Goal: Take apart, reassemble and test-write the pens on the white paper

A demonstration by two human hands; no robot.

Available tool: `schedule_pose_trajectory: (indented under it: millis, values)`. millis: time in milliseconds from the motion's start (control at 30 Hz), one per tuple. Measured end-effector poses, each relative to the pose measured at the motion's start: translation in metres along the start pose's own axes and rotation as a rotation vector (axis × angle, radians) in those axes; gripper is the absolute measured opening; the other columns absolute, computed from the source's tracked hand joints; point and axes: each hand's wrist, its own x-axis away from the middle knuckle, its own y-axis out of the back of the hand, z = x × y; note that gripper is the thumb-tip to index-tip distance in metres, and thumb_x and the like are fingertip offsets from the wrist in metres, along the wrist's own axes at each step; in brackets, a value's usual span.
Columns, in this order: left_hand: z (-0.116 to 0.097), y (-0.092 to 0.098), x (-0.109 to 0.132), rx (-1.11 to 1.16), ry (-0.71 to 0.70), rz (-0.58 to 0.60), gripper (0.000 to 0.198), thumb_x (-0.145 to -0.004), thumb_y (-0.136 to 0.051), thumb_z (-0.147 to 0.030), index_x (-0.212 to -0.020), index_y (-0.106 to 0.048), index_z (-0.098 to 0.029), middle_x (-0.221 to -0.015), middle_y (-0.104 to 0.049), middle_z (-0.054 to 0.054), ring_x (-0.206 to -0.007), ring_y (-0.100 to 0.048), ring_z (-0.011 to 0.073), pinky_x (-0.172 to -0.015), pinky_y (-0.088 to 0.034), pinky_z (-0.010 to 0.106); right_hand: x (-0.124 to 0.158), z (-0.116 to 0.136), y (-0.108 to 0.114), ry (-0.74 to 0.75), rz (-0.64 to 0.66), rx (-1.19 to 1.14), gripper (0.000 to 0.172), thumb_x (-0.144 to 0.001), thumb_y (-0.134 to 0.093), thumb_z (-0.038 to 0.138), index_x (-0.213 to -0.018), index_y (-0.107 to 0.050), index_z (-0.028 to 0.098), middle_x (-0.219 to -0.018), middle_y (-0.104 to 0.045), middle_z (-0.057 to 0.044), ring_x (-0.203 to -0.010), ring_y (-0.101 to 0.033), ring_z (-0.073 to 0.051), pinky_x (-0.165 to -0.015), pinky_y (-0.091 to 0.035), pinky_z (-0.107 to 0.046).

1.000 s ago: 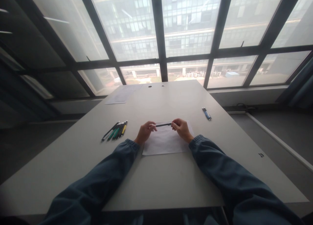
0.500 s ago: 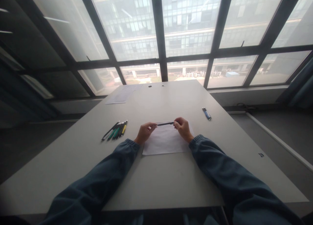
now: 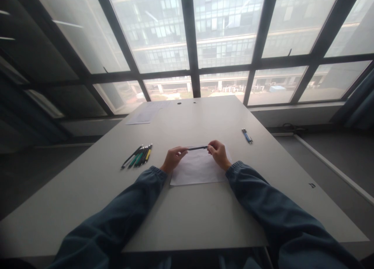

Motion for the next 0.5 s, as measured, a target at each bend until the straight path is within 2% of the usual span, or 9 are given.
schedule_pose_trajectory:
  millis: [200,500]
  values:
    - [0.0004,-0.0009,0.0002,-0.012,0.012,-0.029,0.018,-0.082,-0.072,-0.036,-0.085,-0.076,-0.019,-0.078,-0.073,0.004,-0.065,-0.062,0.0136,-0.058,-0.048,0.023,-0.0004,-0.0014,-0.0004,0.011,0.005,-0.004,0.013,-0.078,-0.062,0.031,-0.077,-0.059,0.018,-0.059,-0.06,0.001,-0.05,-0.053,-0.012,-0.049,-0.042,-0.025]
    - [0.0025,-0.0006,0.0007,-0.039,0.01,-0.065,0.022,-0.086,-0.067,-0.038,-0.083,-0.076,-0.018,-0.079,-0.075,0.004,-0.065,-0.063,0.0135,-0.058,-0.049,0.023,-0.0017,-0.0045,0.0014,-0.001,-0.021,-0.019,0.012,-0.078,-0.061,0.03,-0.079,-0.059,0.018,-0.057,-0.058,0.002,-0.05,-0.052,-0.012,-0.048,-0.04,-0.024]
